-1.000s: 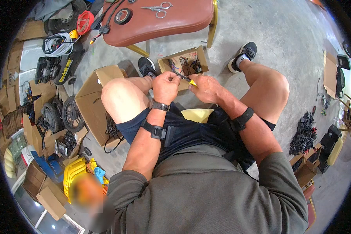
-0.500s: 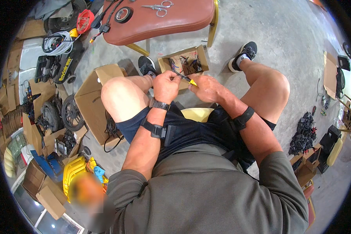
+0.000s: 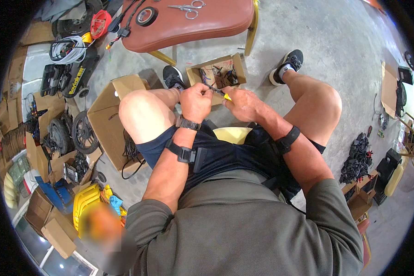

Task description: Stripping and connecting electrical wires for a vehicle or device.

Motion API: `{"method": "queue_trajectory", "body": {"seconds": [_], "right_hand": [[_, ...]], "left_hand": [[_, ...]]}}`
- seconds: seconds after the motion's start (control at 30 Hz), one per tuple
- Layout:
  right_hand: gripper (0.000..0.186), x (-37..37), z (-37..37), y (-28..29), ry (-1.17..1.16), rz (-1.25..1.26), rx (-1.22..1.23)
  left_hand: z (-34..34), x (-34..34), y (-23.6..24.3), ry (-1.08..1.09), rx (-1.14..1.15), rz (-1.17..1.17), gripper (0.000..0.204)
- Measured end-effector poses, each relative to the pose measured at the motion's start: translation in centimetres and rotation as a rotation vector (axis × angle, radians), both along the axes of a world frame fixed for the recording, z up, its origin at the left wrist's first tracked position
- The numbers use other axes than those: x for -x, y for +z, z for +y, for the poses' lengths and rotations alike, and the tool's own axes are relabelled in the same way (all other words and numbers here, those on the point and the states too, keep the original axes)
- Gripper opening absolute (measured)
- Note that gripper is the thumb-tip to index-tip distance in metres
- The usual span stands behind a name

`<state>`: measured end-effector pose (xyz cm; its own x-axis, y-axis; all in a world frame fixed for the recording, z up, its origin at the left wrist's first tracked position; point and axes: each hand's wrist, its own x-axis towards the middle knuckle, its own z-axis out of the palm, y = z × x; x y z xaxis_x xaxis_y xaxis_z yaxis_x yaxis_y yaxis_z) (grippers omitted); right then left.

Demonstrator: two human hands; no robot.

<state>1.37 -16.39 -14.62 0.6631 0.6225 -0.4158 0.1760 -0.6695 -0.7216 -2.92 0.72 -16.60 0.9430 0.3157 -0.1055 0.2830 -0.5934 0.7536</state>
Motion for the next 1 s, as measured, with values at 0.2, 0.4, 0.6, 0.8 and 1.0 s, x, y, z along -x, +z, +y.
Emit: {"method": "queue_trajectory", "body": {"seconds": [0.2, 0.4, 0.6, 0.8, 1.0], "right_hand": [[0.034, 0.6, -0.2, -0.6, -0.037, -0.021, -0.045], [0.033, 0.0, -0.3, -2.0, -0.061, -0.001, -0.075], [0.03, -0.6, -0.6, -2.1, -0.155, 0.191, -0.178], [0.025, -0.8, -0.8, -3.4, -0.303, 0.543, -0.392], [0.026, -0.9, -0.8, -3.1, -0.289, 0.453, -0.357]], "left_hand": [[-0.2, 0.2, -0.1, -0.025, -0.004, -0.028, 0.011], [0.0, 0.0, -0.8, 0.094, 0.103, 0.068, 0.01], [1.1, -0.5, -0.3, 0.433, 0.466, 0.056, 0.011], [1.2, -0.5, -1.0, 0.359, 0.454, 0.111, 0.01], [0.7, -0.2, -0.8, 0.272, 0.525, 0.01, 0.008]]}}
